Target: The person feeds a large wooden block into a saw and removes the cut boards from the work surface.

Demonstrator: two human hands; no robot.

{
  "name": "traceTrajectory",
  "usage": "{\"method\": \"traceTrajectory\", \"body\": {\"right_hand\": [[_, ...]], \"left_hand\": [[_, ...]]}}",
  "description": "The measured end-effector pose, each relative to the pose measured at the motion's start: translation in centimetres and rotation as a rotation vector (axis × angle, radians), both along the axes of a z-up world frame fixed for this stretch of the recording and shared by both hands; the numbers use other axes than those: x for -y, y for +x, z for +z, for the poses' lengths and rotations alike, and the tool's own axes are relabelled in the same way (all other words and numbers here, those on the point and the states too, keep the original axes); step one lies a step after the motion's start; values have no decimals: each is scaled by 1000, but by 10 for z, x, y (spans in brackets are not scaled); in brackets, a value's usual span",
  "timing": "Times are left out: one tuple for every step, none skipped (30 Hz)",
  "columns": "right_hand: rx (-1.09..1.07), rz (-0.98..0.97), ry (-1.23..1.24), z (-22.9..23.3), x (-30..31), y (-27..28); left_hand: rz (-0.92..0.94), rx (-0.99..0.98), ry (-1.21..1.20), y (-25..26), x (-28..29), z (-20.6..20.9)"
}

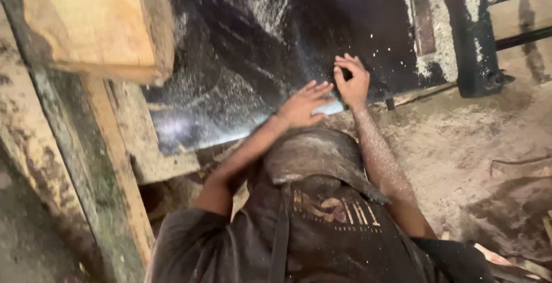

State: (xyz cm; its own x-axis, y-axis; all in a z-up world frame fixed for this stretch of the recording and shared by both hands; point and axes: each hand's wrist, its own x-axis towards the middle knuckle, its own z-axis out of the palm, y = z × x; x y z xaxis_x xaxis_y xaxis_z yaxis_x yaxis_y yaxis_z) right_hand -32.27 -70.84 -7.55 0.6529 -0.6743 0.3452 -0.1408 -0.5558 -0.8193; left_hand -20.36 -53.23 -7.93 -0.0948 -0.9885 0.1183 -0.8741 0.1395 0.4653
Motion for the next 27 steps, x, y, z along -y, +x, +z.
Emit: {"method": "traceTrajectory", "body": {"right_hand": [[-3, 35, 36, 1, 0, -8], [-24, 62, 76, 1, -1, -15], [-40, 82, 109, 2, 3, -20], [-55, 102, 141, 3, 6, -25], [-53, 111, 111, 3, 6, -29], [-50, 120, 80, 4, 4, -34], [-46, 129, 52, 4, 4, -36], [-23, 129, 33, 5, 7, -35], [-9, 135, 21, 5, 5, -36], [6, 141, 10, 5, 3, -37], [13, 147, 13, 5, 2, -37], [21, 152, 17, 6, 2, -37], [35, 158, 16, 7, 4, -34], [34, 179, 12, 9, 6, -33], [28, 198, 12, 11, 6, -36], [22, 217, 13, 11, 5, -38], [13, 214, 6, 11, 5, -39], [4, 212, -1, 10, 4, -38], [-1, 211, -16, 10, 6, -37], [1, 225, -5, 10, 5, -38], [10, 228, -1, 9, 4, -38], [18, 232, 3, 7, 3, -38], [12, 219, -3, 5, 3, -39], [5, 206, -10, 2, 3, -41], [7, 208, -14, -2, 1, -37], [-5, 186, -24, -5, 1, -37], [-15, 177, -30, -8, 1, -37]], "left_hand": [[10, -27, 8, 0, -4, -5], [107, -97, 25, 2, -8, -8], [198, -161, 34, 10, -8, -9], [288, -225, 44, 14, -11, -9], [408, -220, 10, 17, -18, -8], [527, -215, -25, 19, -25, -7], [628, -211, -65, 20, -32, -7], [728, -207, -106, 19, -39, -7], [836, -208, -138, 13, -48, -9], [856, -192, -145, 9, -55, -10], [876, -176, -154, 5, -60, -11], [896, -159, -162, 1, -64, -12], [916, -151, -172, -3, -64, -13], [935, -142, -183, -7, -63, -13], [953, -136, -186, -14, -65, -13], [969, -138, -198, -18, -65, -14], [988, -141, -215, -20, -62, -14], [1007, -144, -231, -24, -63, -14], [997, -143, -225, -27, -64, -12], [987, -142, -218, -30, -66, -10], [966, -138, -220, -26, -65, -8], [899, -153, -204, -19, -69, -6], [840, -168, -189, -12, -78, -5], [780, -182, -174, -4, -86, -6], [779, -175, -174, 7, -97, -8], [777, -169, -173, 19, -109, -11], [790, -159, -168, 29, -125, -15]]}}
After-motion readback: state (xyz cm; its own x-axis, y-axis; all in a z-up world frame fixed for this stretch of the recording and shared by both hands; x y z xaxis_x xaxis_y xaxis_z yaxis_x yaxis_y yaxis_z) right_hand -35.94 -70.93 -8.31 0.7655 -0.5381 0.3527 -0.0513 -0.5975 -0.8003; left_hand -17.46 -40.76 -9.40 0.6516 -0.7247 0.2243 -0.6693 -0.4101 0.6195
